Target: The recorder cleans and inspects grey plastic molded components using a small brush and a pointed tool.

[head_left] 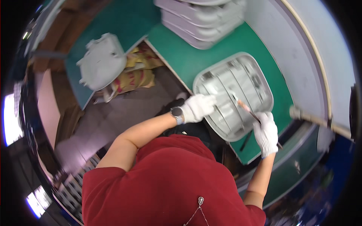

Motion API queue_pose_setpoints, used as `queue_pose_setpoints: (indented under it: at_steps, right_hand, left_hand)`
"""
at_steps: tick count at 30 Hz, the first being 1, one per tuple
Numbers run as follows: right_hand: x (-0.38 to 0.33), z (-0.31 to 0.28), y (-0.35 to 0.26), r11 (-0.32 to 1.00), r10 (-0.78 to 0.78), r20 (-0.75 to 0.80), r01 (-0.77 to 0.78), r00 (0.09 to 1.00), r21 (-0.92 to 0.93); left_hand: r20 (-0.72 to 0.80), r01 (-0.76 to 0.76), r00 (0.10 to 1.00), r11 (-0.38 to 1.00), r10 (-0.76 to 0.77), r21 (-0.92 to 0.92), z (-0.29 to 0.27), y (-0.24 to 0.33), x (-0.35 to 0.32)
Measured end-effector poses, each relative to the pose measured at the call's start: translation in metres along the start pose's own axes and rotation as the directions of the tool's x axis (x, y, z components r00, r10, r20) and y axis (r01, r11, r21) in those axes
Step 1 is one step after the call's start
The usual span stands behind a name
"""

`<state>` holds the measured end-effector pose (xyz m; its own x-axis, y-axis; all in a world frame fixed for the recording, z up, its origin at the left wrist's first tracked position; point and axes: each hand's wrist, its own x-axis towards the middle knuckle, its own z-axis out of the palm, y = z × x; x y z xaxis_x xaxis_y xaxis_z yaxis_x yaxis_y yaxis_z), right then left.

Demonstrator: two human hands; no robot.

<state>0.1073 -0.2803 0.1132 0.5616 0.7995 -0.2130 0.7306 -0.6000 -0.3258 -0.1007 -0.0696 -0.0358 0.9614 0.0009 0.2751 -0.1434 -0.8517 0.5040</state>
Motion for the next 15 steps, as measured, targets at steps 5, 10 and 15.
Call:
queue_pose_setpoints:
  at_steps: [5,10,15]
  right_hand:
    - [0.052,0.028,-0.043,0.932,-0.354,-0.046,0.357,0.934,0.061]
    - [0.069,0.055,-0.128,0.831,-0.536,-0.020,0.531,0.844,0.167]
    - [0.070,0.095,-0.191,0.860,-0.478,0.043,0.458,0.877,0.224]
  left_hand:
    - [-0.232,0.080,0.971,0.995,-0.065,0.059,-0.045,0.005,-0.030]
    - [-0.552,0.586,0.705,0.804,-0.446,0.100,-0.086,-0.025,-0.104]
    - [-0.484,0.680,-0.142,0.270,-0.864,-0.681,-0.069,-0.095,-0.226]
